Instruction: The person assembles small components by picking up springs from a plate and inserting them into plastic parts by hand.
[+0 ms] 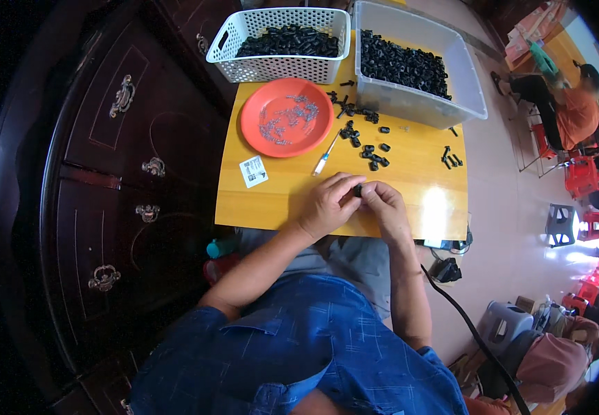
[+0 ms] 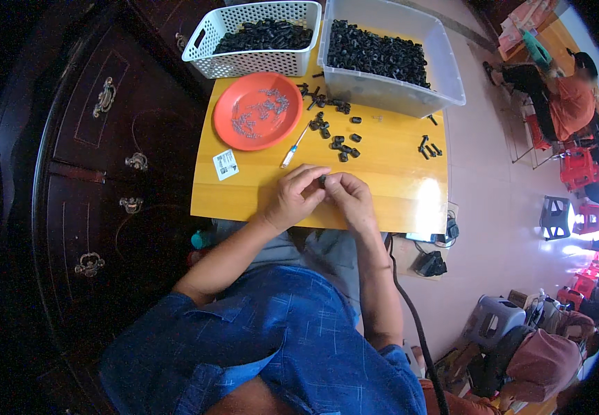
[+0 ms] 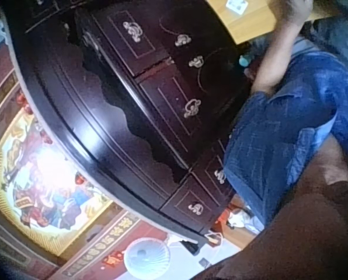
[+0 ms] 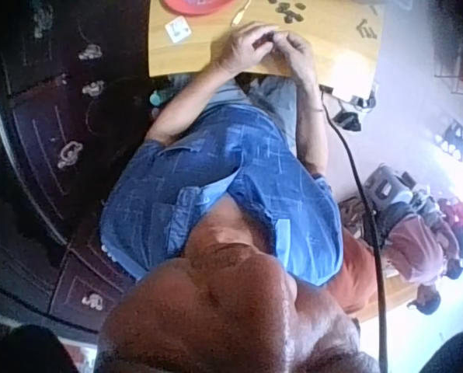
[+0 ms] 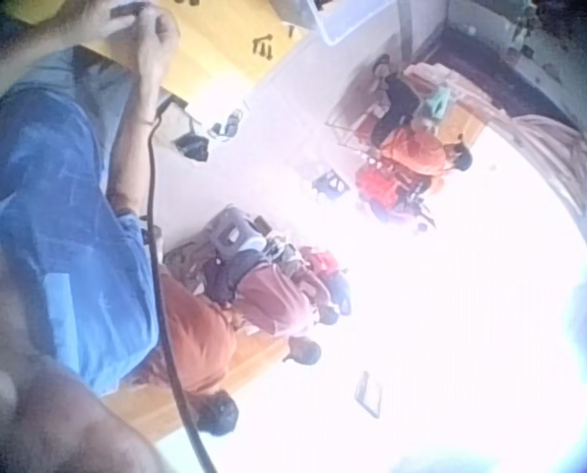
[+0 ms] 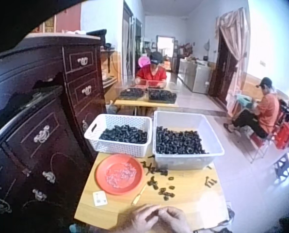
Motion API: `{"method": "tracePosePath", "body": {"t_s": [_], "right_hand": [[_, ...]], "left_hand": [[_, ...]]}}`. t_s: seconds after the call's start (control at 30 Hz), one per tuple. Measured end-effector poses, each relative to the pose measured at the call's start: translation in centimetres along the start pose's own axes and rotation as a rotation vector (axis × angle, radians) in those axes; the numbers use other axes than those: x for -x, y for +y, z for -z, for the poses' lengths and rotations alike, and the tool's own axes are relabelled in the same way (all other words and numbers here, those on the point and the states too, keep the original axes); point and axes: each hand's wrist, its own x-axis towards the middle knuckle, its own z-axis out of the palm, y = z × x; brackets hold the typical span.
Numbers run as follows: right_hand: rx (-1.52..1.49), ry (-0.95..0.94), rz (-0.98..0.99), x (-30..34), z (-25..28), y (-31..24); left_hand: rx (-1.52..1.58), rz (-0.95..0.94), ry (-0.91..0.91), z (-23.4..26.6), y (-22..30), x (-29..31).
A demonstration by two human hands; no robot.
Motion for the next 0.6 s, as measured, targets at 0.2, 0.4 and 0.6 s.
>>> {"method": "tracePosePath", "body": {"t_s": [0.2, 0.4, 0.6], "right_hand": [[-0.153, 0.058, -0.102, 0.6, 0.7, -1.0], [-0.107, 0.040, -0.103, 0.3, 1.2, -1.2], [0.040, -0.041, -0.065, 0.1, 2.2, 0.4]], "left_hand": [[0.111, 0.124, 0.002, -0.1, -0.1, 0.2], [0.022, 0.108, -0.027, 0.0, -0.4, 0.3], [0.136, 0.248, -0.071, -0.5, 0.5, -0.2]]}}
